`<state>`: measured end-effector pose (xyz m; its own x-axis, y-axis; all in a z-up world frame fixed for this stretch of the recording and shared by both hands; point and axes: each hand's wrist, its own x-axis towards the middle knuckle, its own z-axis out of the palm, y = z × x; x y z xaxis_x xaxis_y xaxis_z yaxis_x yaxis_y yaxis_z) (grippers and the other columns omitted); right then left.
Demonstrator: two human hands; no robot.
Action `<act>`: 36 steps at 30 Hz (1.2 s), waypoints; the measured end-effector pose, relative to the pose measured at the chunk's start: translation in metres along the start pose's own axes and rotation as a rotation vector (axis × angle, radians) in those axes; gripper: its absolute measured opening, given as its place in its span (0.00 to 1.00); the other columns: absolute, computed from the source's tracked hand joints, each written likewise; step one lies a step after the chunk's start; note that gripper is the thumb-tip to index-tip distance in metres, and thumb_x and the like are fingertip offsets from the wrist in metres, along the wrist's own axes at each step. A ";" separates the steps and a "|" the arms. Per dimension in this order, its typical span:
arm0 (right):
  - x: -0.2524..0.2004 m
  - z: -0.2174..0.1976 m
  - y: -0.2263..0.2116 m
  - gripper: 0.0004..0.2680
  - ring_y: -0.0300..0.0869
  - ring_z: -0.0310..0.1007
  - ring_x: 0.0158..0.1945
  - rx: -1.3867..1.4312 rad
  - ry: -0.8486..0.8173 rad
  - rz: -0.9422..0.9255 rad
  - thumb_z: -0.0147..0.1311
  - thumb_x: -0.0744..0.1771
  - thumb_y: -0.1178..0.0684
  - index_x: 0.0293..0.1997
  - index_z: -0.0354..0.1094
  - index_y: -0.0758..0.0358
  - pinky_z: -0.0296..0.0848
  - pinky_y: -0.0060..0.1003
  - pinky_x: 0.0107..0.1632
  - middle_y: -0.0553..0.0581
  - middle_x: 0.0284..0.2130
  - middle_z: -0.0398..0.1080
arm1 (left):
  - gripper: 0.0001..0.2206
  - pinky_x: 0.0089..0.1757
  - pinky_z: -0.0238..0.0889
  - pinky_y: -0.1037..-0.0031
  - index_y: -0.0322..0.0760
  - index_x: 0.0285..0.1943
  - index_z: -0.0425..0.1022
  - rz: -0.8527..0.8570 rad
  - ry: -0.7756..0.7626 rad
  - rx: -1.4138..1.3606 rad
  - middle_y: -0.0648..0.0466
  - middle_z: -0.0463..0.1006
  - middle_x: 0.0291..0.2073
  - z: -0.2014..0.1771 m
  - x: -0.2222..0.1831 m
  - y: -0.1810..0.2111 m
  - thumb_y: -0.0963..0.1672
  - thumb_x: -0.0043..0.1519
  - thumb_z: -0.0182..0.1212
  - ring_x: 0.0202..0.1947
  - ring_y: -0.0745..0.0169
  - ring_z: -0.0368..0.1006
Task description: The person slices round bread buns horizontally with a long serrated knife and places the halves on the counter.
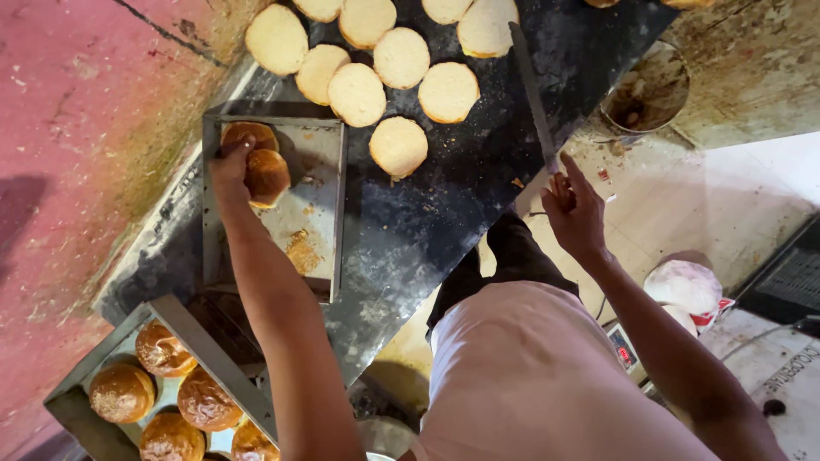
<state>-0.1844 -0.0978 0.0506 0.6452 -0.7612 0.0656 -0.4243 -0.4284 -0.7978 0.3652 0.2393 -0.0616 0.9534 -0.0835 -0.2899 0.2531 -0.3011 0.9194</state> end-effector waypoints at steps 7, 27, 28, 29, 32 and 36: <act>0.003 0.002 0.002 0.25 0.37 0.72 0.33 0.002 -0.004 0.010 0.61 0.68 0.57 0.75 0.57 0.64 0.73 0.34 0.38 0.62 0.41 0.76 | 0.24 0.40 0.77 0.65 0.30 0.53 0.79 -0.251 0.054 -0.032 0.50 0.83 0.43 -0.002 0.015 -0.003 0.41 0.47 0.81 0.39 0.56 0.81; 0.072 0.065 0.016 0.23 0.50 0.75 0.53 -0.008 -0.041 -0.360 0.61 0.71 0.56 0.75 0.57 0.68 0.73 0.42 0.56 0.66 0.53 0.72 | 0.36 0.68 0.60 0.61 0.29 0.80 0.51 0.571 0.502 -0.166 0.39 0.62 0.70 0.003 -0.289 0.017 0.39 0.67 0.72 0.68 0.50 0.63; 0.083 0.064 0.013 0.24 0.54 0.71 0.57 -0.072 0.018 -0.396 0.62 0.70 0.54 0.75 0.56 0.70 0.70 0.45 0.60 0.70 0.56 0.69 | 0.35 0.68 0.61 0.61 0.27 0.80 0.51 0.432 0.511 -0.354 0.38 0.64 0.68 -0.003 -0.310 0.012 0.39 0.67 0.71 0.66 0.51 0.65; 0.093 0.066 0.006 0.26 0.58 0.67 0.61 -0.134 0.079 -0.431 0.63 0.70 0.52 0.75 0.54 0.73 0.67 0.48 0.64 0.73 0.58 0.66 | 0.40 0.67 0.59 0.62 0.31 0.80 0.43 0.357 0.593 -0.418 0.41 0.59 0.72 -0.008 -0.334 0.006 0.40 0.66 0.70 0.68 0.53 0.62; 0.102 0.093 -0.035 0.29 0.61 0.64 0.64 -0.423 0.107 -0.631 0.65 0.67 0.44 0.71 0.56 0.75 0.62 0.51 0.63 0.76 0.62 0.64 | 0.45 0.61 0.63 0.60 0.41 0.79 0.34 0.228 0.658 -0.697 0.39 0.61 0.69 -0.019 -0.397 -0.012 0.41 0.59 0.69 0.62 0.48 0.67; 0.050 0.221 -0.100 0.34 0.38 0.78 0.30 0.372 -0.759 0.063 0.62 0.64 0.35 0.67 0.53 0.77 0.75 0.32 0.28 0.68 0.40 0.78 | 0.41 0.66 0.58 0.63 0.34 0.84 0.39 0.168 0.800 -0.535 0.43 0.58 0.76 -0.024 -0.455 -0.052 0.43 0.68 0.65 0.70 0.52 0.62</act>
<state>0.0306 0.0148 0.0017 0.9353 -0.1883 -0.2995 -0.3227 -0.1069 -0.9405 -0.0780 0.3153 0.0288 0.7635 0.6431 -0.0596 -0.0432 0.1430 0.9888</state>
